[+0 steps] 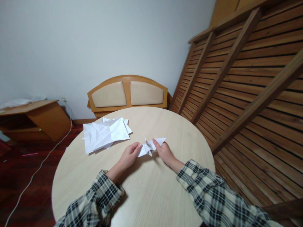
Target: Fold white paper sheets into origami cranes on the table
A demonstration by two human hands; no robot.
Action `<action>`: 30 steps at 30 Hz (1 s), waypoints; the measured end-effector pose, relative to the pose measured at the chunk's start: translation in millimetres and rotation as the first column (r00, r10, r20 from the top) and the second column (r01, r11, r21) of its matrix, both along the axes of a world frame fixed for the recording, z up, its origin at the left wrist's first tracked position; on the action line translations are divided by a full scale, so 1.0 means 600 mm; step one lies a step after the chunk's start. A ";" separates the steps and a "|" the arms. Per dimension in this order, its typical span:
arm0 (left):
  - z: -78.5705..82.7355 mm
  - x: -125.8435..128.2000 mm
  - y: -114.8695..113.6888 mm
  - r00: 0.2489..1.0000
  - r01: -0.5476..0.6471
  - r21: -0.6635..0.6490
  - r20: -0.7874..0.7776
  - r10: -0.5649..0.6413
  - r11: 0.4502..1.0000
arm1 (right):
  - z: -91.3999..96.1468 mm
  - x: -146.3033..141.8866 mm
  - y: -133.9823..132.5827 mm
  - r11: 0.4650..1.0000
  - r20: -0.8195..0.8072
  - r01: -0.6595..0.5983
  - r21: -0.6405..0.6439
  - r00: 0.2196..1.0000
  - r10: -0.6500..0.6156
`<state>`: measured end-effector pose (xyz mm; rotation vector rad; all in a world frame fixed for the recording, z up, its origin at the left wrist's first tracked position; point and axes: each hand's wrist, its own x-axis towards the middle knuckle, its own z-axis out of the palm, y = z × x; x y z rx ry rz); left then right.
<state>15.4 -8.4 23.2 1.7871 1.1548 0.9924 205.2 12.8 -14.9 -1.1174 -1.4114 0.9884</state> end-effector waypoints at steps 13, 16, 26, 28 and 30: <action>-0.004 0.012 -0.002 0.997 -0.078 0.023 0.023 0.077 0.997 | 0.000 -0.002 -0.001 0.998 -0.028 0.064 -0.015 0.998 -0.064; -0.008 0.013 -0.001 0.996 -0.079 0.021 0.037 0.078 0.997 | -0.001 -0.002 -0.001 0.997 -0.029 0.075 -0.026 0.997 -0.075; -0.006 0.003 0.000 0.999 -0.015 -0.018 0.036 0.016 1.000 | 0.010 -0.002 -0.004 1.000 -0.035 0.025 -0.002 0.999 -0.025; -0.004 -0.001 0.001 0.999 0.015 -0.041 0.046 -0.013 0.999 | 0.011 -0.002 -0.005 1.000 -0.033 0.006 -0.001 0.999 -0.006; -0.003 -0.005 0.002 0.998 0.043 -0.054 0.055 -0.040 0.998 | 0.010 -0.002 -0.005 1.000 -0.027 -0.007 0.002 1.000 0.007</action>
